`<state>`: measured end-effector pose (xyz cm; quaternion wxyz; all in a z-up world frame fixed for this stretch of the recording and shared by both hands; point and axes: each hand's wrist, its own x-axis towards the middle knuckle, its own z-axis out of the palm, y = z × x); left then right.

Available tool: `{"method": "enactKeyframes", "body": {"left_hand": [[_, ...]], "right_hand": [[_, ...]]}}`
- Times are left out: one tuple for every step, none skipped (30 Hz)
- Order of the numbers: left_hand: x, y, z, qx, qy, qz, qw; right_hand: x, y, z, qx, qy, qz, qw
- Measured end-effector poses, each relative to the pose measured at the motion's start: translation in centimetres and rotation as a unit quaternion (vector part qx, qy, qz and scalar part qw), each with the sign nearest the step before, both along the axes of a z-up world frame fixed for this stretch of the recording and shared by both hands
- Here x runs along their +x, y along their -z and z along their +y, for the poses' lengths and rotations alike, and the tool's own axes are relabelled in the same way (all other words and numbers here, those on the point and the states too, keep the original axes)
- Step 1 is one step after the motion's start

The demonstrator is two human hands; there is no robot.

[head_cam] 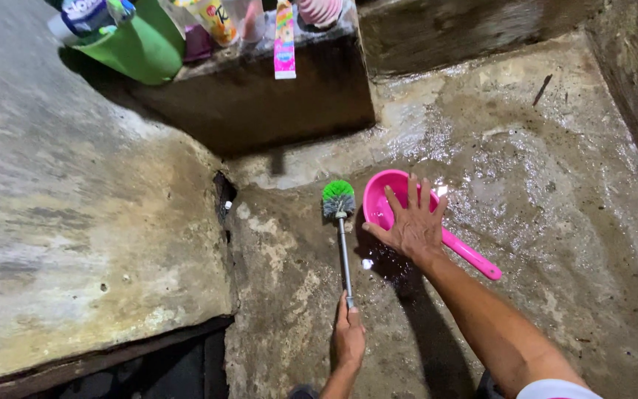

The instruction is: The person repeatedly scrubs a small area of a concrete floor using a long-handled brush and pours water from a pink scoop to aid cleaning. The person continues scrubbing the same spot throughout the clip.

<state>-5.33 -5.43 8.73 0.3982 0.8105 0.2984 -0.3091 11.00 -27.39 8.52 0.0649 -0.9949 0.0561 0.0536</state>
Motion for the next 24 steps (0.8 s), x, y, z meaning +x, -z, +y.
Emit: {"method": "enactKeyframes", "body": {"left_hand": [[0.1,0.6,0.0,-0.002,-0.001,0.003,1.000],[0.5,1.2,0.0,-0.055,-0.035,-0.034,0.997],[0.8,1.7,0.1,-0.108,-0.068,-0.072,0.989],[2.6,-0.4,-0.4,-0.109,-0.072,-0.074,0.989],[4.3,-2.5,-0.9,-0.069,-0.036,-0.047,0.996],[6.2,-4.7,-1.5,-0.030,0.001,-0.022,0.999],[7.2,-3.7,-1.3,-0.033,-0.003,-0.025,0.999],[8.4,-2.9,-1.1,-0.037,-0.011,-0.041,0.998],[9.6,-2.0,-1.0,-0.041,-0.019,-0.057,0.997],[9.6,-2.0,-1.1,-0.043,-0.019,-0.063,0.997],[9.6,-1.9,-1.3,-0.054,-0.028,-0.059,0.996],[9.2,-1.8,-1.3,-0.064,-0.039,-0.053,0.996],[8.4,-1.3,-1.3,-0.064,-0.038,-0.056,0.996],[6.9,-0.6,-1.2,-0.069,-0.042,-0.063,0.995],[5.5,0.2,-1.1,-0.073,-0.046,-0.069,0.994],[3.9,1.2,-1.0,-0.071,-0.046,-0.064,0.994],[2.4,2.1,-0.9,-0.068,-0.055,-0.068,0.994],[0.9,3.1,-0.8,-0.065,-0.063,-0.072,0.993],[0.1,3.5,-0.6,-0.063,-0.063,-0.067,0.994],[-0.5,3.8,-0.5,-0.079,-0.079,-0.057,0.992],[-1.1,4.1,-0.3,-0.095,-0.095,-0.047,0.990],[-0.4,4.4,-0.2,-0.095,-0.095,-0.046,0.990],[0.2,4.6,-0.1,-0.099,-0.080,-0.064,0.990],[1.1,4.8,-0.1,-0.104,-0.066,-0.085,0.989]], "right_hand": [[-0.4,0.0,0.0,-0.002,-0.001,0.003,1.000],[-0.3,-0.1,0.0,0.016,0.002,0.000,1.000],[-0.3,-0.4,0.0,0.034,0.005,-0.003,0.999],[-0.3,0.2,0.0,0.033,0.001,-0.004,0.999],[-0.3,0.7,-0.1,0.033,0.003,0.006,0.999],[-0.1,1.1,-0.3,0.032,0.005,0.014,0.999],[-0.2,1.1,-0.2,0.030,0.002,0.010,0.999],[-0.2,1.1,-0.2,0.028,0.005,0.006,1.000],[-0.2,1.1,-0.2,0.025,0.009,0.001,1.000],[-0.1,1.2,-0.2,0.024,0.009,-0.005,1.000],[0.1,1.5,-0.3,0.020,0.014,-0.005,1.000],[-0.1,1.8,-0.2,0.017,0.019,-0.001,1.000],[0.3,1.3,-0.3,0.017,0.019,-0.004,1.000],[0.0,0.9,-0.2,0.048,0.028,0.003,0.998],[-0.2,0.7,-0.2,0.079,0.038,0.011,0.996],[-0.2,0.8,0.0,0.080,0.038,0.016,0.996],[-0.1,0.8,0.3,0.084,0.075,0.012,0.994],[0.1,0.8,0.5,0.087,0.111,0.008,0.990],[0.1,0.6,0.7,0.087,0.112,0.012,0.990],[0.4,0.2,0.9,0.093,0.145,0.024,0.985],[0.6,-0.2,1.1,0.099,0.179,0.036,0.978],[0.6,-0.7,1.0,0.099,0.179,0.036,0.978],[0.5,-1.2,1.0,0.110,0.171,0.054,0.978],[0.7,-1.9,0.8,0.120,0.163,0.068,0.977]]}}
